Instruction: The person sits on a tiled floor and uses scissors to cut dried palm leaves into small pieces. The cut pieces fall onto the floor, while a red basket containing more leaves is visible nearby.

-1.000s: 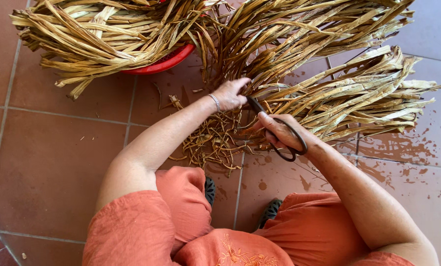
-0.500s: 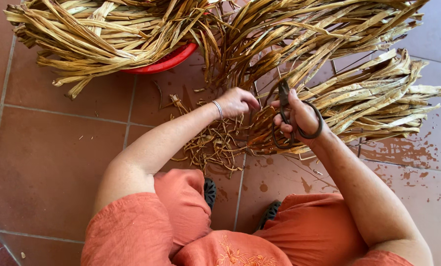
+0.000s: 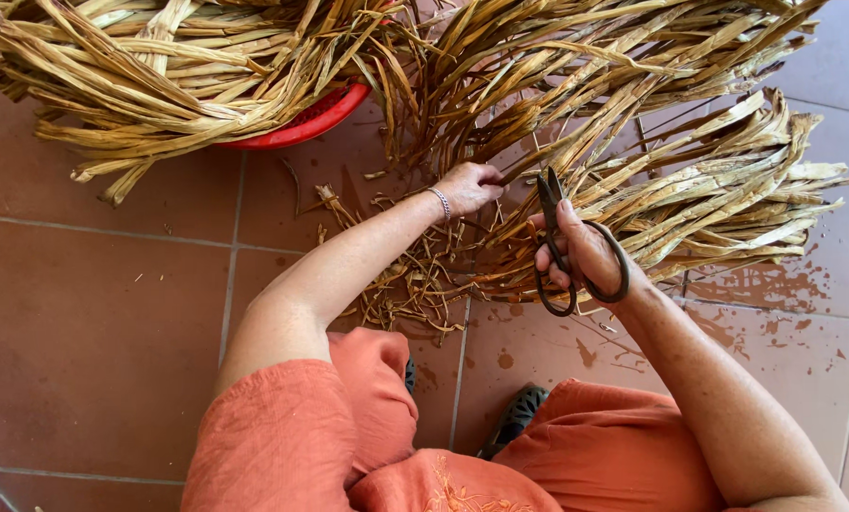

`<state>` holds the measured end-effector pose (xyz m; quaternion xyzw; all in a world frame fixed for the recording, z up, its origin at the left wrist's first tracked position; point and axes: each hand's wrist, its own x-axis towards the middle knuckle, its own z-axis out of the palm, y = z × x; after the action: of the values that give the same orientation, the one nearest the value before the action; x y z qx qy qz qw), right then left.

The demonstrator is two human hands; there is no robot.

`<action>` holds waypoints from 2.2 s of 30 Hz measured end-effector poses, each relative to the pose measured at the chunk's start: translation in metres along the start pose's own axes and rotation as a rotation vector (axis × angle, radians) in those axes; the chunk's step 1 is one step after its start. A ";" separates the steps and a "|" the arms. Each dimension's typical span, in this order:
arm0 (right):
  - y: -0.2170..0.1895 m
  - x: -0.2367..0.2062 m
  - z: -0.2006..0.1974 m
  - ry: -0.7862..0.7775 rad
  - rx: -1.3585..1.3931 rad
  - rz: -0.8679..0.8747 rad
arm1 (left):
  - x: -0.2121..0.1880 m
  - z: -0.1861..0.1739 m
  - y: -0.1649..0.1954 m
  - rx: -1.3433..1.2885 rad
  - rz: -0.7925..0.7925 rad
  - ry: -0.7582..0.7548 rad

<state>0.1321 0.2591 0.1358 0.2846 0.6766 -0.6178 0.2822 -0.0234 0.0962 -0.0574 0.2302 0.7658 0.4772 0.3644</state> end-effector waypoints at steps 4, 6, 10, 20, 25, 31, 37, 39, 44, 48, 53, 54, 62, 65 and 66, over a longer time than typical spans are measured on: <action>0.000 -0.007 0.001 0.007 -0.025 0.000 | -0.019 -0.020 0.002 -0.076 -0.170 -0.186; 0.000 -0.006 0.003 0.007 -0.038 -0.014 | -0.024 -0.028 0.001 -0.035 -0.204 -0.171; -0.001 -0.003 0.008 0.026 -0.053 -0.002 | -0.014 -0.041 -0.008 0.043 -0.061 0.219; -0.004 -0.001 0.008 -0.027 -0.004 -0.047 | 0.004 -0.028 0.002 0.254 -0.055 0.233; -0.005 0.002 0.010 -0.044 0.012 -0.048 | -0.020 -0.041 0.010 -0.277 -0.013 0.037; -0.011 0.001 0.016 -0.061 -0.061 -0.039 | -0.050 -0.072 0.022 -0.586 -0.126 -0.154; -0.016 0.003 0.026 -0.092 -0.140 -0.038 | -0.071 -0.082 0.027 -0.570 -0.155 -0.127; -0.016 0.003 0.029 -0.099 -0.205 -0.016 | -0.072 -0.080 0.026 -0.561 -0.154 -0.135; -0.017 0.003 0.042 -0.091 -0.432 -0.006 | -0.074 -0.077 0.023 -0.593 -0.103 -0.176; -0.018 0.004 0.049 -0.088 -0.388 -0.040 | -0.083 -0.074 0.028 -0.624 -0.139 -0.162; -0.014 0.007 0.051 -0.103 -0.413 -0.150 | -0.090 -0.071 0.036 -0.645 -0.180 -0.193; -0.012 0.007 0.051 -0.098 -0.419 -0.156 | -0.090 -0.070 0.037 -0.651 -0.186 -0.209; 0.005 0.014 0.043 -0.052 -0.577 -0.399 | -0.083 -0.059 0.021 -0.372 -0.173 -0.251; 0.007 0.011 0.040 -0.075 -0.410 -0.122 | -0.076 -0.058 0.015 0.246 -0.087 -0.226; 0.007 0.010 0.039 -0.075 -0.401 -0.105 | -0.074 -0.057 0.015 0.522 -0.035 -0.200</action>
<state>0.1319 0.2208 0.1208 0.1637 0.7888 -0.4950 0.3255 -0.0209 0.0187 -0.0033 0.3491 0.8268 0.2325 0.3747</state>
